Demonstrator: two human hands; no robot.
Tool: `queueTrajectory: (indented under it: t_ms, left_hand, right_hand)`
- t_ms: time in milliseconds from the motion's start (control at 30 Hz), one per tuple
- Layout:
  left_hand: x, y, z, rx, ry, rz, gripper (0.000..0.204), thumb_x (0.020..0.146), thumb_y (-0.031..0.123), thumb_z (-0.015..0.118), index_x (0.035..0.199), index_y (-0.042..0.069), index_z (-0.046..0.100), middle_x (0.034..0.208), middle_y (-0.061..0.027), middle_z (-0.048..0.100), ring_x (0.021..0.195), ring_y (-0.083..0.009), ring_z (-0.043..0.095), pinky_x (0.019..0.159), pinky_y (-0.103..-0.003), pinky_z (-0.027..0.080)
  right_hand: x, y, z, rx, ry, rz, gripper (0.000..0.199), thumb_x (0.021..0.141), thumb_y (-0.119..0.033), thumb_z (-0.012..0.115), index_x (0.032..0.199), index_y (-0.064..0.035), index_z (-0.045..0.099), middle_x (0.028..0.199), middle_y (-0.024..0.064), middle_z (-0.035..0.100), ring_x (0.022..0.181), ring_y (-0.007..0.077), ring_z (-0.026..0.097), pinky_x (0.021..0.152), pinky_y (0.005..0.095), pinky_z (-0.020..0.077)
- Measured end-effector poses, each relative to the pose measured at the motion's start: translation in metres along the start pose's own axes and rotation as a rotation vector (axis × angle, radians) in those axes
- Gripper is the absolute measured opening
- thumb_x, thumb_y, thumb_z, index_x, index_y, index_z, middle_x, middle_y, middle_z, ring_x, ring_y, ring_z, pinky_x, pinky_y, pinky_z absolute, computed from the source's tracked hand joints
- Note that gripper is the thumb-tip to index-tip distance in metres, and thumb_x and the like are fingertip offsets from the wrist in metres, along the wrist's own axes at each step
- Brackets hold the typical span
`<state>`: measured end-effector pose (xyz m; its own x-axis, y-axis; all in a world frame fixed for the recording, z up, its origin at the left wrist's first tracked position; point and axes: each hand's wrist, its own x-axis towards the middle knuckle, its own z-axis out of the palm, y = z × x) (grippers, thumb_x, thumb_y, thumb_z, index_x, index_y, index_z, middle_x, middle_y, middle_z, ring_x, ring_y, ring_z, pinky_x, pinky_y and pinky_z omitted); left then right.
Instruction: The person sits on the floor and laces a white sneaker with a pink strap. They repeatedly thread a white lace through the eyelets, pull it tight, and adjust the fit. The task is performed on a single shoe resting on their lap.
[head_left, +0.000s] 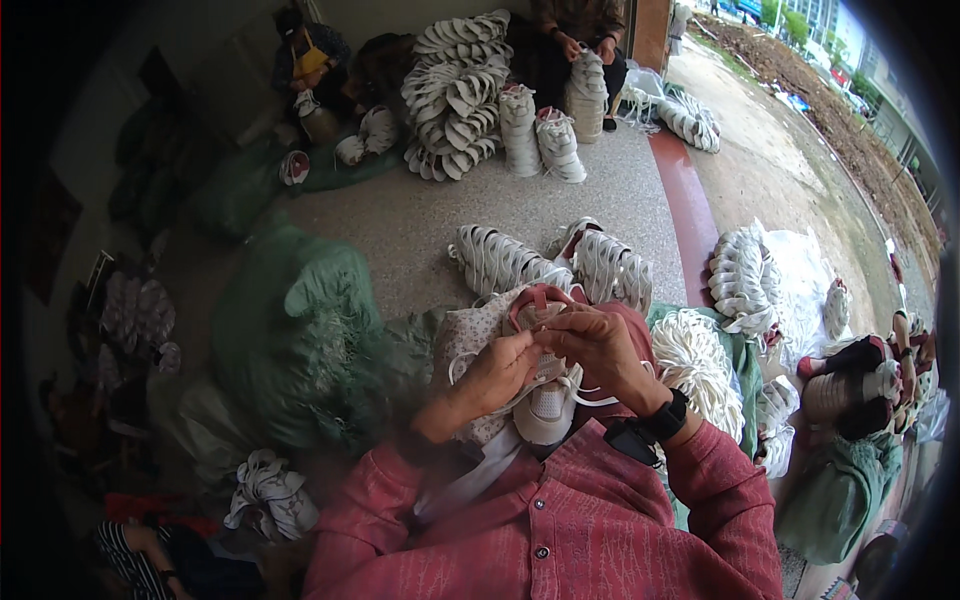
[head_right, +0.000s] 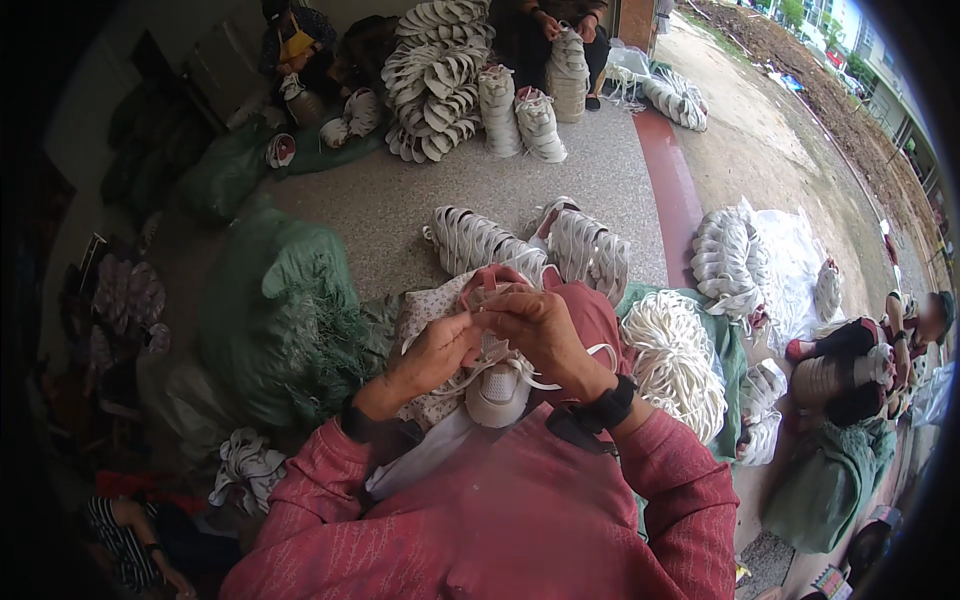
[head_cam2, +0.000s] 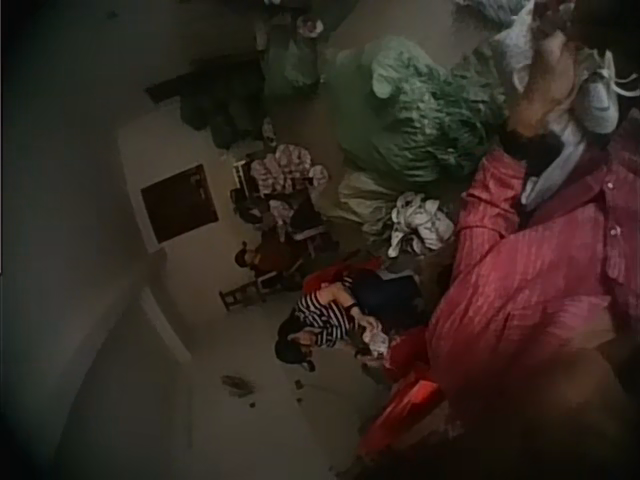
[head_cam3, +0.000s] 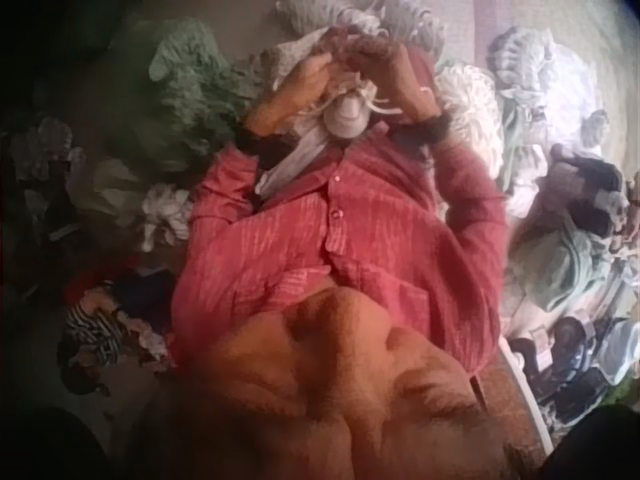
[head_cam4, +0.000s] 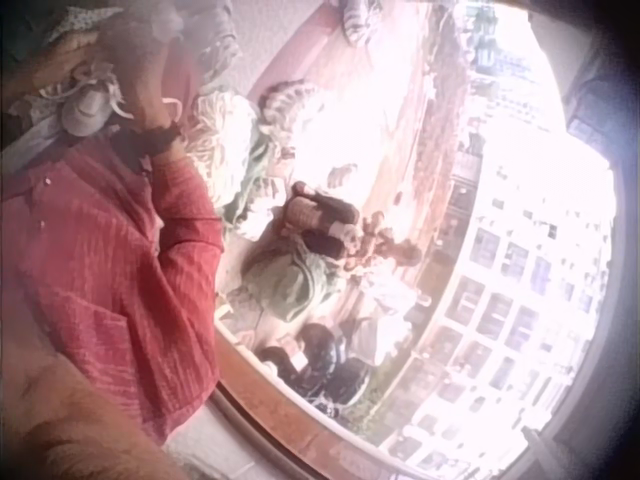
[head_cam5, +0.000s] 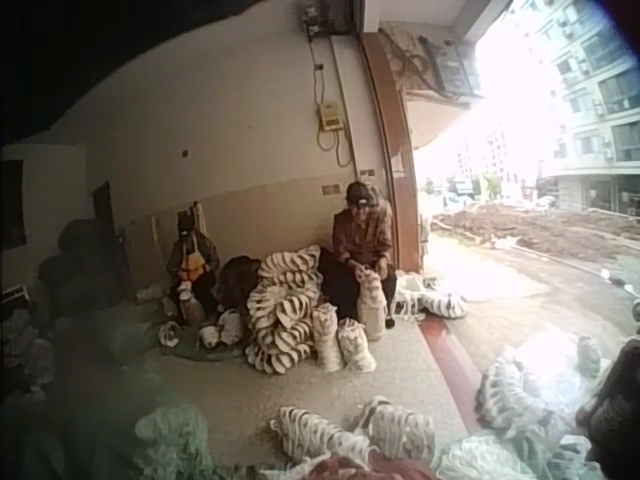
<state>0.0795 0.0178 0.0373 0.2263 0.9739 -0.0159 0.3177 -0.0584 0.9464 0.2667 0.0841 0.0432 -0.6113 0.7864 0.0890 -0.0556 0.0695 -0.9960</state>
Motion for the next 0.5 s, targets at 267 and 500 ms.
queueTrajectory:
  t_ms: [267,500]
  left_hand:
    - [-0.001,-0.003,-0.003,0.006,-0.051,-0.071,0.027,0.102,0.011,0.046,0.124,0.004,0.061,0.077,0.0054,0.049,0.071,-0.0037,0.046,0.062,-0.022,0.041]
    - [-0.007,0.004,-0.001,-0.055,-0.038,-0.121,0.025,0.100,0.012,0.052,0.122,0.005,0.061,0.080,-0.0015,0.060,0.076,-0.0116,0.059,0.069,-0.029,0.049]
  right_hand:
    - [-0.004,-0.001,0.008,0.002,0.031,-0.020,0.011,0.090,-0.006,0.071,0.099,0.0000,0.072,0.089,0.0004,0.062,0.078,0.0064,0.057,0.065,0.0229,0.0466]
    - [-0.003,0.008,0.011,-0.147,0.076,-0.286,0.006,0.092,-0.005,0.067,0.095,-0.0001,0.064,0.096,0.0029,0.065,0.082,0.0107,0.060,0.073,0.0255,0.0501]
